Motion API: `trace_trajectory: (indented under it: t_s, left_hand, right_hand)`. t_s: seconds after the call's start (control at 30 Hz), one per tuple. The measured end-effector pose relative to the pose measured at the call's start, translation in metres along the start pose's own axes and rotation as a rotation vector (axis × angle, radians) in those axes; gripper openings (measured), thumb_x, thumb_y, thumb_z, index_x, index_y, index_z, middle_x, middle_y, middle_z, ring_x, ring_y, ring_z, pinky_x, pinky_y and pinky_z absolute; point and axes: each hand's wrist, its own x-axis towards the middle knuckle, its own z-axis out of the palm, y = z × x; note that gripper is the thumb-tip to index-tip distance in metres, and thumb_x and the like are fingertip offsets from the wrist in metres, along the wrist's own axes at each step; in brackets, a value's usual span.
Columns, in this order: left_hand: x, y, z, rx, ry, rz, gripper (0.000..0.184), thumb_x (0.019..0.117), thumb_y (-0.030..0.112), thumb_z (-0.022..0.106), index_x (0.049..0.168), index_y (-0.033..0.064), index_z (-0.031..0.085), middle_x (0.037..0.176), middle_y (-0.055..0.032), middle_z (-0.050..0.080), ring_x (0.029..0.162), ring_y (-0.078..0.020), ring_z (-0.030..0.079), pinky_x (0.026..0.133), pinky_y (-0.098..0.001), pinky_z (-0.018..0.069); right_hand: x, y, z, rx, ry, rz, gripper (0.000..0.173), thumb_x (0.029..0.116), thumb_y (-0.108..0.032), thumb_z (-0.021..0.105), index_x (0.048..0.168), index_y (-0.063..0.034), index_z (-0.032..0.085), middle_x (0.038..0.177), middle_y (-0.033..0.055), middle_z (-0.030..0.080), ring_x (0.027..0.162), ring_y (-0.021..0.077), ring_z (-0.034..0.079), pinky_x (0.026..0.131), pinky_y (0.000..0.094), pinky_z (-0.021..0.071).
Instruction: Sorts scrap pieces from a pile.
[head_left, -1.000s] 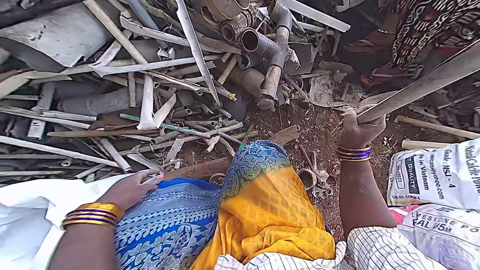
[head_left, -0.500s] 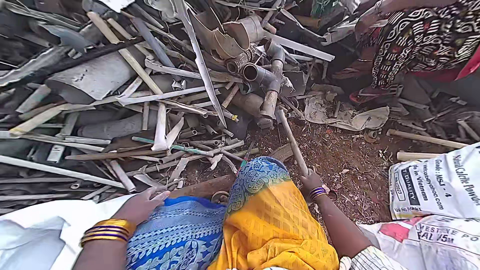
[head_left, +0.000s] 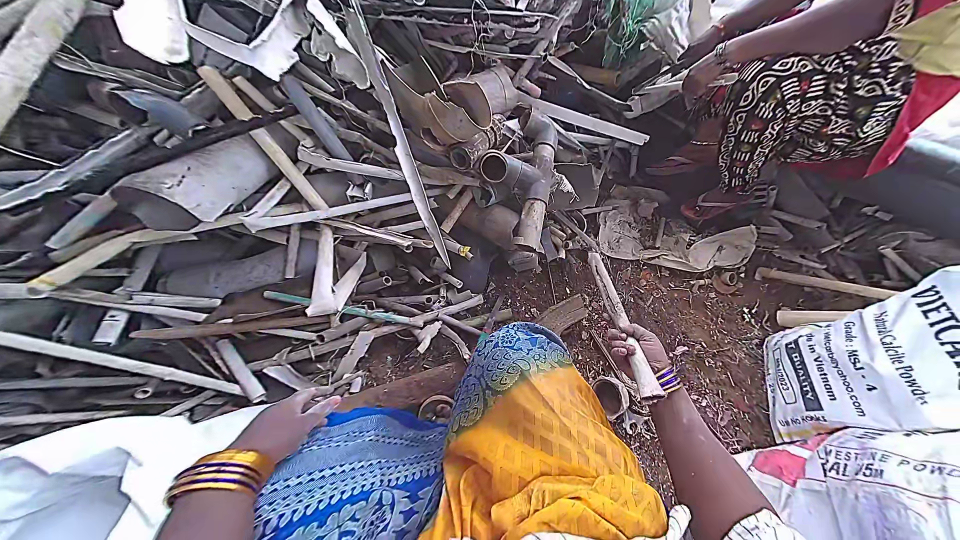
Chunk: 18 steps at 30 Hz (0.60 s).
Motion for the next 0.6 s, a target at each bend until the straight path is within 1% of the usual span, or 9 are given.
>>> trace_trajectory:
  t_s: [0.1, 0.17, 0.2, 0.27, 0.33, 0.37, 0.43, 0.53, 0.6]
  left_hand:
    - [0.001, 0.003, -0.002, -0.003, 0.006, 0.012, 0.045, 0.11, 0.024, 0.051, 0.148, -0.0012, 0.05, 0.132, -0.0303, 0.062, 0.12, -0.0433, 0.063, 0.107, -0.0566, 0.0439]
    - [0.001, 0.001, 0.001, 0.001, -0.01, 0.009, 0.045, 0.1102, 0.024, 0.051, 0.147, -0.0012, 0.05, 0.133, -0.0305, 0.062, 0.12, -0.0435, 0.063, 0.107, -0.0567, 0.0437]
    - [0.001, 0.0, 0.002, 0.003, -0.015, 0.008, 0.045, 0.1101, 0.024, 0.051, 0.147, -0.0012, 0.05, 0.133, -0.0306, 0.062, 0.12, -0.0438, 0.063, 0.107, -0.0567, 0.0438]
    - [0.001, 0.0, -0.002, 0.004, -0.001, 0.014, 0.045, 0.11, 0.024, 0.051, 0.147, -0.0016, 0.05, 0.132, -0.0308, 0.062, 0.12, -0.0443, 0.063, 0.107, -0.0569, 0.0442]
    - [0.0, -0.003, -0.003, -0.024, 0.01, 0.003, 0.045, 0.11, 0.024, 0.051, 0.147, -0.0014, 0.05, 0.133, -0.0308, 0.062, 0.121, -0.0441, 0.063, 0.108, -0.0567, 0.0441]
    - [-0.002, -0.004, -0.003, -0.038, 0.006, -0.005, 0.045, 0.1102, 0.024, 0.051, 0.147, -0.0018, 0.049, 0.134, -0.0311, 0.061, 0.122, -0.0443, 0.063, 0.108, -0.0567, 0.0437]
    - [-0.005, -0.001, -0.002, -0.041, 0.002, -0.015, 0.045, 0.1104, 0.024, 0.05, 0.148, -0.0016, 0.049, 0.135, -0.0311, 0.06, 0.122, -0.0441, 0.062, 0.108, -0.0566, 0.0435]
    - [-0.004, 0.002, -0.002, 0.011, -0.008, 0.0, 0.045, 0.1103, 0.024, 0.05, 0.147, -0.0012, 0.05, 0.134, -0.0306, 0.061, 0.121, -0.045, 0.062, 0.107, -0.0587, 0.0429]
    - [0.002, -0.003, 0.0, 0.035, -0.01, 0.017, 0.044, 0.1103, 0.026, 0.05, 0.146, 0.0001, 0.052, 0.132, -0.0306, 0.062, 0.12, -0.0459, 0.062, 0.106, -0.0612, 0.0424]
  right_hand:
    - [0.0, 0.0, 0.0, -0.101, -0.054, -0.013, 0.027, 0.1055, -0.013, 0.026, 0.12, -0.006, 0.048, 0.067, 0.0022, 0.056, 0.044, 0.0073, 0.054, 0.04, 0.0179, 0.0486]
    - [-0.005, -0.002, -0.001, -0.199, -0.07, -0.027, 0.034, 0.1075, -0.025, 0.028, 0.12, -0.0063, 0.053, 0.075, 0.0069, 0.066, 0.051, 0.0136, 0.063, 0.047, 0.0257, 0.0552]
    - [-0.01, 0.0, -0.005, -0.3, -0.029, -0.028, 0.044, 0.1089, -0.031, 0.025, 0.129, -0.0052, 0.054, 0.079, 0.0077, 0.068, 0.055, 0.0153, 0.064, 0.051, 0.0286, 0.0561]
    - [-0.014, 0.01, -0.02, -0.453, 0.062, 0.0, 0.04, 0.1097, -0.025, 0.025, 0.122, -0.0038, 0.057, 0.068, 0.0018, 0.061, 0.049, 0.0092, 0.057, 0.045, 0.0227, 0.0505]
    - [-0.014, 0.019, -0.028, -0.676, 0.232, 0.006, 0.019, 0.1118, -0.018, 0.035, 0.109, -0.0074, 0.051, 0.06, -0.004, 0.045, 0.04, 0.0025, 0.044, 0.037, 0.0161, 0.04]
    - [-0.015, 0.023, -0.028, -0.847, 0.321, -0.013, 0.01, 0.1111, -0.016, 0.041, 0.111, -0.0082, 0.047, 0.061, -0.0037, 0.041, 0.041, 0.0034, 0.04, 0.038, 0.0173, 0.0372]
    - [-0.02, 0.027, -0.018, -1.133, 0.313, -0.203, 0.018, 0.1064, -0.01, 0.051, 0.122, -0.0029, 0.047, 0.064, -0.0023, 0.043, 0.044, 0.0052, 0.042, 0.042, 0.0195, 0.0405]
    - [-0.031, 0.011, 0.026, -1.297, 0.018, -0.817, 0.032, 0.0922, -0.016, 0.058, 0.121, -0.0033, 0.051, 0.064, -0.0108, 0.053, 0.046, -0.001, 0.05, 0.046, 0.0175, 0.0481]
    - [-0.036, -0.012, 0.068, -1.25, -0.257, -1.185, 0.033, 0.0993, -0.031, 0.059, 0.125, -0.0126, 0.05, 0.072, -0.0172, 0.06, 0.052, -0.0023, 0.056, 0.049, 0.0181, 0.0528]
